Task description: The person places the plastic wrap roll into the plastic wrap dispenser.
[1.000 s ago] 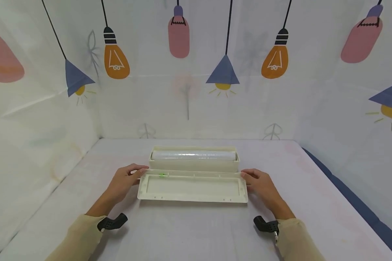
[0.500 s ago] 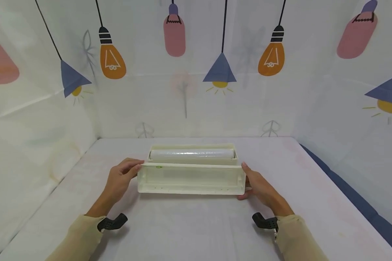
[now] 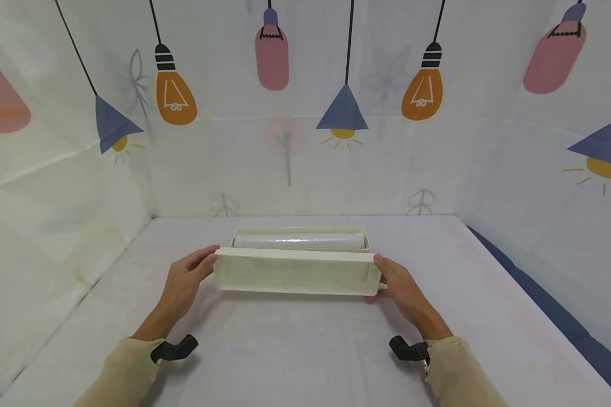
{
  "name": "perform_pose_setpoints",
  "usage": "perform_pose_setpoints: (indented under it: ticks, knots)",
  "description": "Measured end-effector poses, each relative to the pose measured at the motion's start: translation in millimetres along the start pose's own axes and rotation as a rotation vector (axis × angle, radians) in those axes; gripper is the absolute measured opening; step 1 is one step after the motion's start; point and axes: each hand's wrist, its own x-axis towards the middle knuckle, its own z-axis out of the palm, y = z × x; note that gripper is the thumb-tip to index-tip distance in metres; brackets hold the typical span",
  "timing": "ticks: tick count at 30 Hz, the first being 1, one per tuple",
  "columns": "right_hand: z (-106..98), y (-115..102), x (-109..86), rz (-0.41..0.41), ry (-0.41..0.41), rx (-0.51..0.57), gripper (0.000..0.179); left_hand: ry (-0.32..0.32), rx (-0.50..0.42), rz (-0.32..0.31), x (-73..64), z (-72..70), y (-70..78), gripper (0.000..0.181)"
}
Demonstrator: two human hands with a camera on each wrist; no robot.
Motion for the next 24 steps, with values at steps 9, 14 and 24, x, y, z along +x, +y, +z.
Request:
perform_pose_setpoints:
  ticks: [9, 14, 24]
  knots:
    - [3.2, 0.3, -4.2, -0.171, 0.112, -0.067, 0.065, -0.081, 0.028, -0.061, -1.4, 0.7, 2.8, 0.058]
    - [4.3, 2.2, -4.8, -0.213, 0.158, -0.062, 0.061, -0.153, -0.034, -0.053, -3.6, -2.0, 0.6, 0.058]
    - [2.5, 1.9, -5.5, -0.263, 0.109, 0.048, 0.053, -0.138, -0.058, 0.003, 0.2, -3.8, -2.3, 0.057]
